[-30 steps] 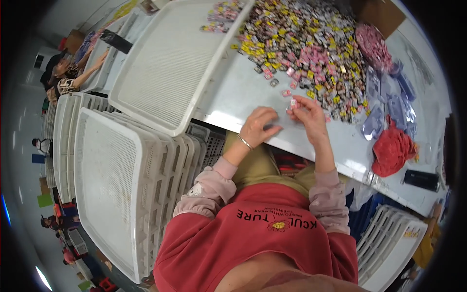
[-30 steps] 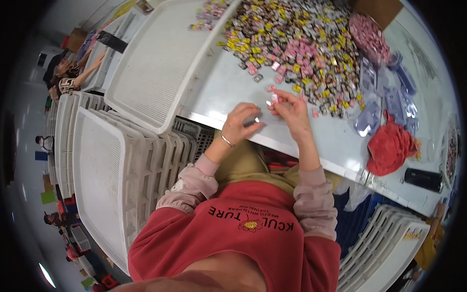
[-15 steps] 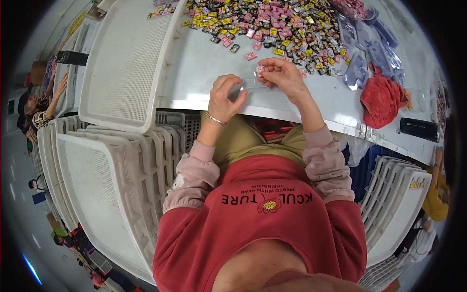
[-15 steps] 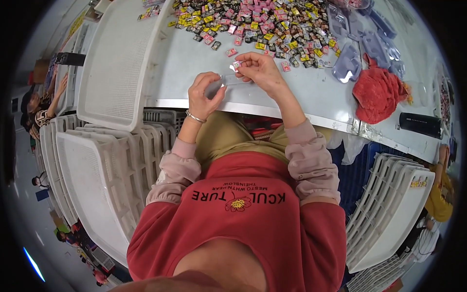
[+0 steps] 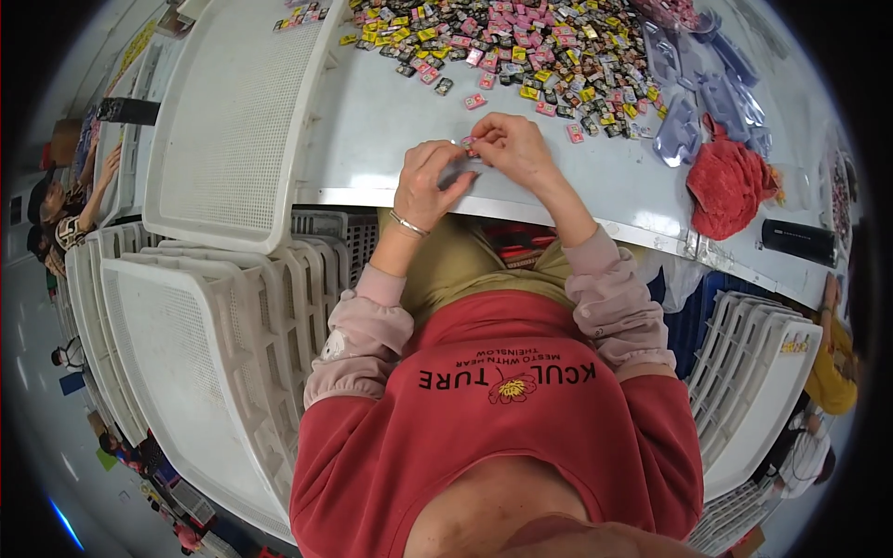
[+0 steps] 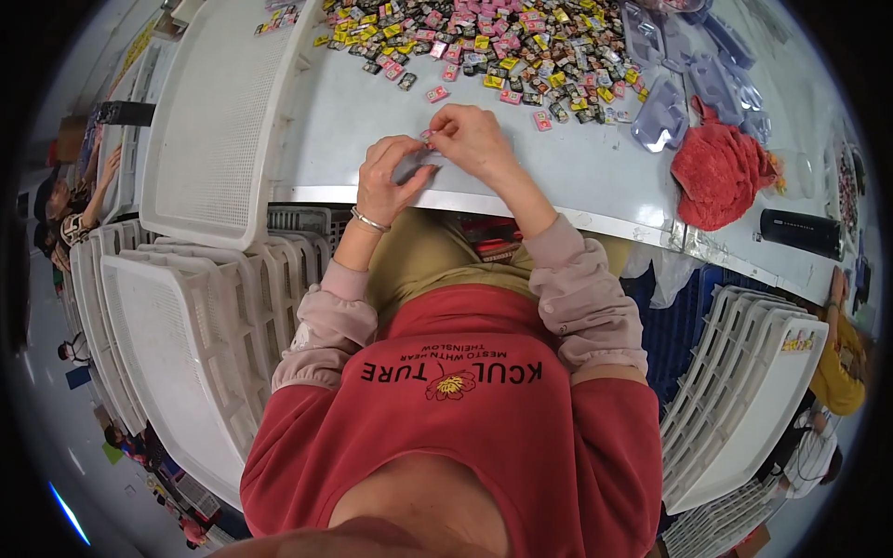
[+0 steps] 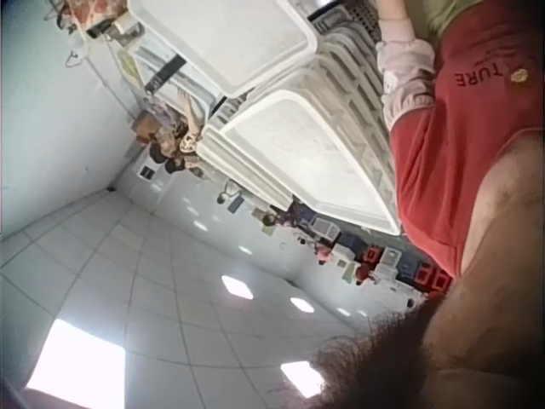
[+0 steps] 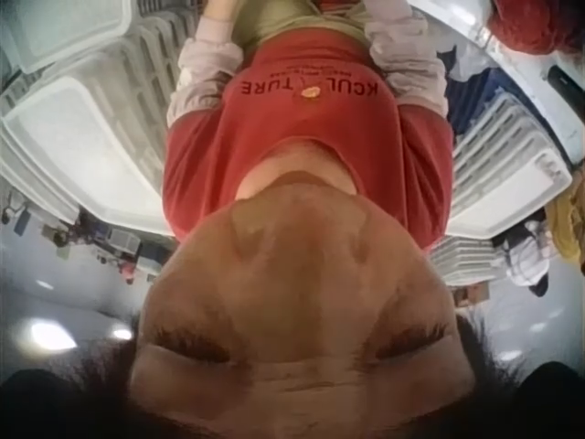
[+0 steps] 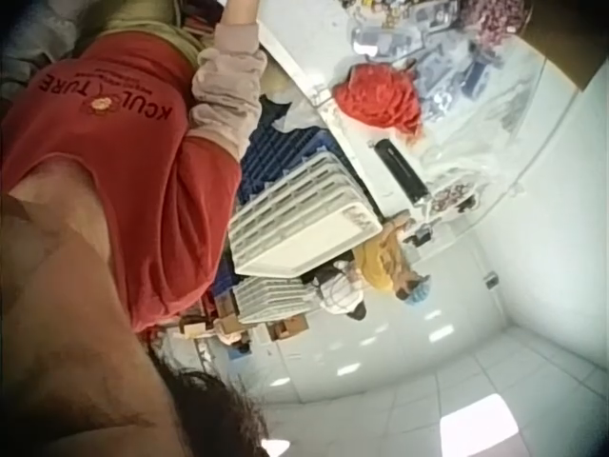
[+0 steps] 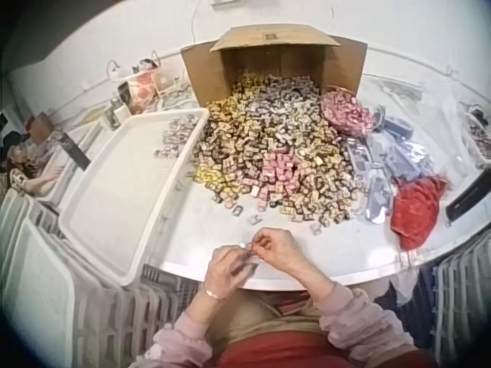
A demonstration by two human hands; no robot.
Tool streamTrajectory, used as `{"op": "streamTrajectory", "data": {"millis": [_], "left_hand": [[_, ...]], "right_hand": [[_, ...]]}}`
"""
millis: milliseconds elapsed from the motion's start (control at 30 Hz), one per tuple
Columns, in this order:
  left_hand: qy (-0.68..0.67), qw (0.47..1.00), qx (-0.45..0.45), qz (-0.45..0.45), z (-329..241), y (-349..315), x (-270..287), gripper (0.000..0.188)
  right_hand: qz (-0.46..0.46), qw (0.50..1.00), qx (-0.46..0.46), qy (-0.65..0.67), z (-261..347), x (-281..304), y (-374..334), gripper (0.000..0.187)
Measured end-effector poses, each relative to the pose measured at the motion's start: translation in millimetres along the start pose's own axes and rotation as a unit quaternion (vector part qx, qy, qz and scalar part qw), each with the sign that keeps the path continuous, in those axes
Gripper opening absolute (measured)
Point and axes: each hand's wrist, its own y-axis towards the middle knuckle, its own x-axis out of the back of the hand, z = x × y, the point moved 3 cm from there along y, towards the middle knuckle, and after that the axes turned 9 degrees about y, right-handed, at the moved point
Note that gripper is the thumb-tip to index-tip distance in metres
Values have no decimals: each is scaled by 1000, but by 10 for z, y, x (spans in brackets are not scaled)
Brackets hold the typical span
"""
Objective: Sorting and packaging individual colorful candies into small plastic bags at a factory workstation.
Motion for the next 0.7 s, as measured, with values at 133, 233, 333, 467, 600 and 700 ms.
{"op": "streamTrajectory", "data": {"millis": [133, 233, 333, 467, 600, 700], "left_hand": [[34, 999, -4, 16, -33, -7, 25, 41], [51, 999, -4, 20, -60, -3, 15, 41], [52, 999, -9, 13, -50, 10, -1, 40], [64, 997, -30, 25, -43, 23, 3, 40], [63, 997, -43, 26, -47, 10, -23, 41], [16, 1000, -10, -8, 14, 41, 39, 42]], "right_hand": [[-71, 967, 111, -220, 149, -161, -126, 9], [-95, 933, 131, -323, 205, -215, -219, 10], [-102, 938, 134, -302, 188, -235, -228, 8], [-77, 963, 118, -229, 239, -216, -262, 4], [-70, 987, 107, -95, 159, 107, -214, 11], [-138, 973, 159, -100, 91, 734, -175, 18]]}}
